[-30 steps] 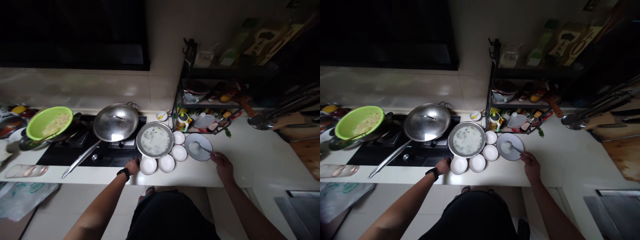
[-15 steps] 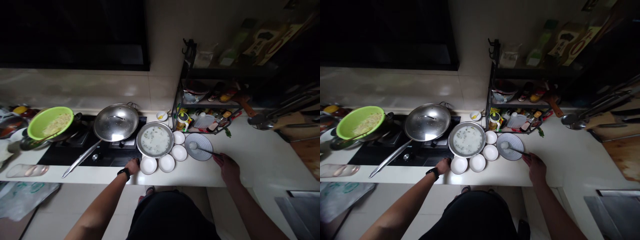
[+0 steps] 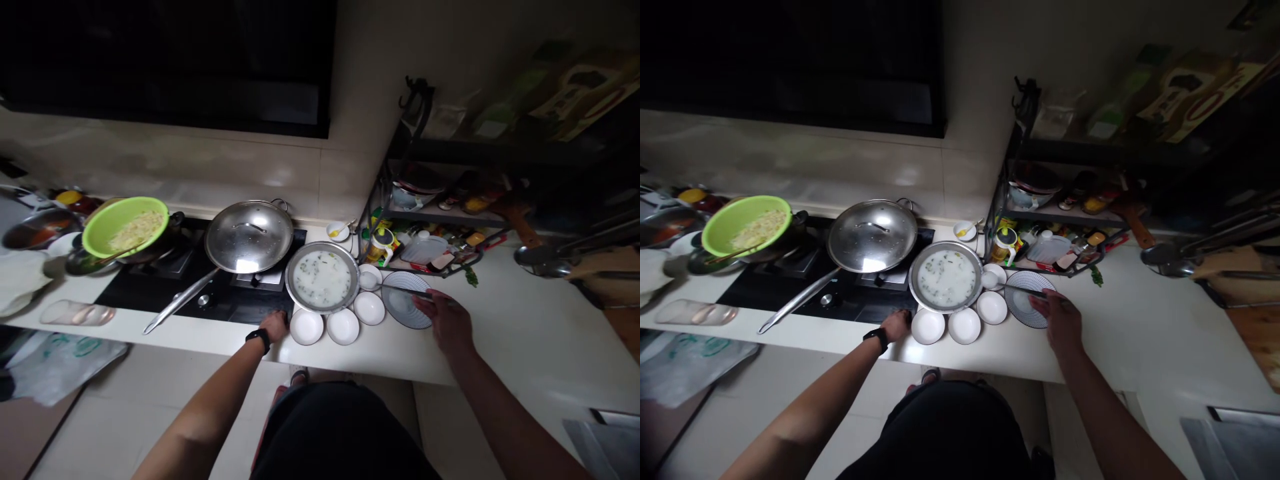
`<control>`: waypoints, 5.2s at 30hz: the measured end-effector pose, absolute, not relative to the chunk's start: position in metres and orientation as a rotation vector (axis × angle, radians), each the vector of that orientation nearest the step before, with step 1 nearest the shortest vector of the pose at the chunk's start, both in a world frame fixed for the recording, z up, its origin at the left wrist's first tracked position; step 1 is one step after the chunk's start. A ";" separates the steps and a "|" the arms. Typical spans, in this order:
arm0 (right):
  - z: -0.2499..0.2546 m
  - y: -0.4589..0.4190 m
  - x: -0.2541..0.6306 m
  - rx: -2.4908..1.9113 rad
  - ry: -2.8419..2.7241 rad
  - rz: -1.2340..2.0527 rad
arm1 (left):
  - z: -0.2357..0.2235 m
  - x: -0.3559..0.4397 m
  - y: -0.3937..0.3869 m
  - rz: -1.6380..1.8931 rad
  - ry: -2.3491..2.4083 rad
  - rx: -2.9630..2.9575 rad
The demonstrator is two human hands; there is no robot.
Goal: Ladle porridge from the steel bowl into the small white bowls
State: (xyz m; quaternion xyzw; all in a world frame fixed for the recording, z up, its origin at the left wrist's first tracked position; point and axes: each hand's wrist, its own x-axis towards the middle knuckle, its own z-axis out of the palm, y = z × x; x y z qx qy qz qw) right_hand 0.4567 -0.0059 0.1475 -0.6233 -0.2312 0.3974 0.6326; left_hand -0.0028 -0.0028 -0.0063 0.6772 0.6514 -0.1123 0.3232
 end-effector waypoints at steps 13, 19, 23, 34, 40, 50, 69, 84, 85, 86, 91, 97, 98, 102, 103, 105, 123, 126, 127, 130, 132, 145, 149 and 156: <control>0.134 -0.002 0.342 -1.178 -2.165 0.475 | -0.003 -0.001 -0.004 -0.313 1.706 1.801; 0.136 -0.023 0.350 -0.943 -2.656 0.133 | -0.001 -0.002 -0.003 -0.325 1.701 1.789; 0.128 -0.028 0.394 -1.216 -2.370 0.171 | -0.003 -0.003 -0.003 -0.326 1.702 1.804; 0.097 -0.065 0.535 -1.923 -1.219 0.451 | -0.020 -0.009 0.000 -0.299 1.690 1.816; 0.080 -0.073 0.532 -1.633 -0.415 0.744 | -0.015 -0.008 0.000 -0.303 1.691 1.775; 0.100 -0.060 0.522 -1.447 -0.293 0.806 | -0.012 -0.007 0.000 -0.305 1.691 1.766; 0.118 0.019 0.359 -1.528 -0.939 1.033 | -0.008 -0.003 -0.004 -0.293 1.709 1.784; 0.134 -0.027 0.416 -1.379 -2.150 0.242 | -0.012 -0.006 -0.003 -0.306 1.692 1.819; 0.134 -0.028 0.434 -1.487 -2.015 0.233 | -0.012 -0.006 -0.003 -0.305 1.692 1.815; 0.131 -0.030 0.452 -1.604 -1.867 0.233 | -0.012 -0.007 -0.003 -0.304 1.694 1.808; 0.105 -0.040 0.522 -1.896 -1.426 0.362 | -0.011 -0.007 -0.001 -0.303 1.683 1.774; 0.083 -0.062 0.532 -1.820 -0.960 0.649 | -0.011 -0.006 0.000 -0.320 1.696 1.785; 0.082 -0.065 0.530 -1.776 -0.841 0.683 | -0.010 -0.006 0.000 -0.317 1.701 1.784; 0.083 -0.069 0.525 -1.578 -0.436 0.744 | -0.008 -0.005 -0.001 -0.311 1.709 1.774; 0.084 -0.069 0.526 -1.552 -0.396 0.759 | -0.007 -0.005 -0.001 -0.313 1.706 1.773; 0.089 -0.067 0.527 -1.529 -0.375 0.780 | -0.006 -0.004 -0.001 -0.318 1.700 1.776; 0.129 0.018 0.391 -1.516 -0.777 1.013 | 0.001 -0.001 -0.004 -0.299 1.704 1.789; 0.118 0.017 0.358 -1.492 -1.321 0.900 | -0.001 -0.002 -0.005 -0.294 1.704 1.785; 0.116 0.013 0.350 -1.434 -1.594 0.815 | -0.003 -0.002 -0.005 -0.293 1.705 1.786; 0.117 -0.001 0.336 -1.102 -2.382 0.467 | -0.005 -0.002 -0.005 -0.298 1.711 1.801; 0.122 -0.010 0.336 -0.925 -2.633 0.251 | -0.005 -0.002 -0.005 -0.307 1.714 1.807; 0.121 -0.038 0.528 -1.758 -1.908 0.128 | -0.008 -0.006 -0.002 -0.308 1.685 1.808; 0.100 -0.065 0.549 -1.887 -1.542 0.370 | -0.015 -0.008 -0.001 -0.312 1.675 1.814; 0.085 -0.079 0.525 -1.620 -0.490 0.747 | -0.020 -0.009 0.000 -0.321 1.687 1.825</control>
